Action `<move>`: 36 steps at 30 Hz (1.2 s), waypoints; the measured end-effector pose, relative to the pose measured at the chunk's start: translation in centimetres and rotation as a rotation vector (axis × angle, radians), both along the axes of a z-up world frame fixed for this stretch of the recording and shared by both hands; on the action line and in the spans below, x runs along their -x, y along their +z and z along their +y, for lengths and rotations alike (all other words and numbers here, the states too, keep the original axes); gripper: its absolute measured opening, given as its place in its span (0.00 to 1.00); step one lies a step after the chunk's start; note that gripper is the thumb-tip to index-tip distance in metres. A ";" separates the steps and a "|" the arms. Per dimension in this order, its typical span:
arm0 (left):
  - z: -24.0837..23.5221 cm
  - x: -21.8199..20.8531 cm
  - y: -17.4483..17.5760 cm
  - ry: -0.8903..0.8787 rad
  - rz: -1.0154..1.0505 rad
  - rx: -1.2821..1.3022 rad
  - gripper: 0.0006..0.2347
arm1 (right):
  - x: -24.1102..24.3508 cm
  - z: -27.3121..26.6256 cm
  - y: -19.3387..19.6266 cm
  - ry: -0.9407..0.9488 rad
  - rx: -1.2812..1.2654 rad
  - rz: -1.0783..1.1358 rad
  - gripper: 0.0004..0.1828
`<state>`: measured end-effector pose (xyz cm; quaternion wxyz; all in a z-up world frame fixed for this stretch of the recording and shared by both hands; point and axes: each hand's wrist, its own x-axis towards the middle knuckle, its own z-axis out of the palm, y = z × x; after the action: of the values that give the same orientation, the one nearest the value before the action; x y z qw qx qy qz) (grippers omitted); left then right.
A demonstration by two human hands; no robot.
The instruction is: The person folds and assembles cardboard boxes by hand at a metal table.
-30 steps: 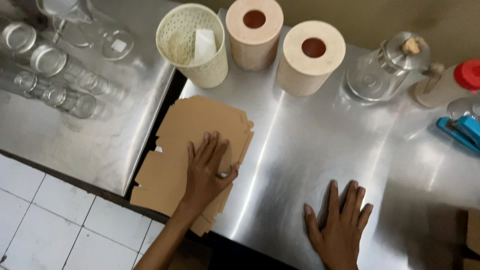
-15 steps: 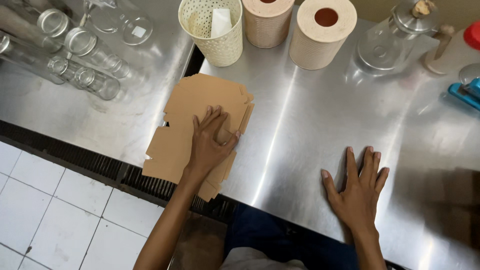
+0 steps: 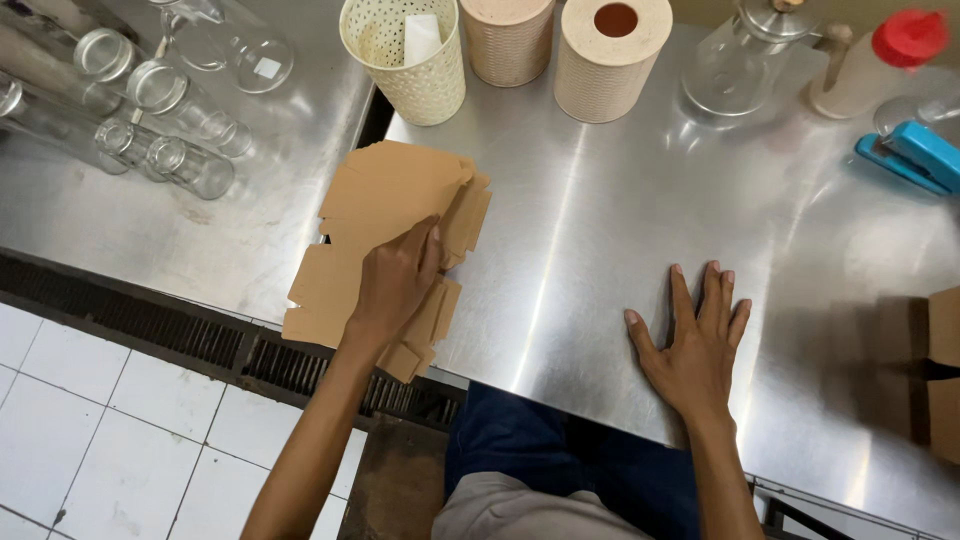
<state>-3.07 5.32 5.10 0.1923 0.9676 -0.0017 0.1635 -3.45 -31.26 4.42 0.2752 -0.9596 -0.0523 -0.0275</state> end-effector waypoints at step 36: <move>-2.4 -1.5 1.3 0.021 0.374 0.320 0.23 | 0.3 -0.4 -0.4 -0.003 -0.010 0.004 0.44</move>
<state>-1.56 2.96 6.43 0.3383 0.9383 0.0698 -0.0181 -3.73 -31.70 3.98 0.2803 -0.9582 -0.0502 -0.0263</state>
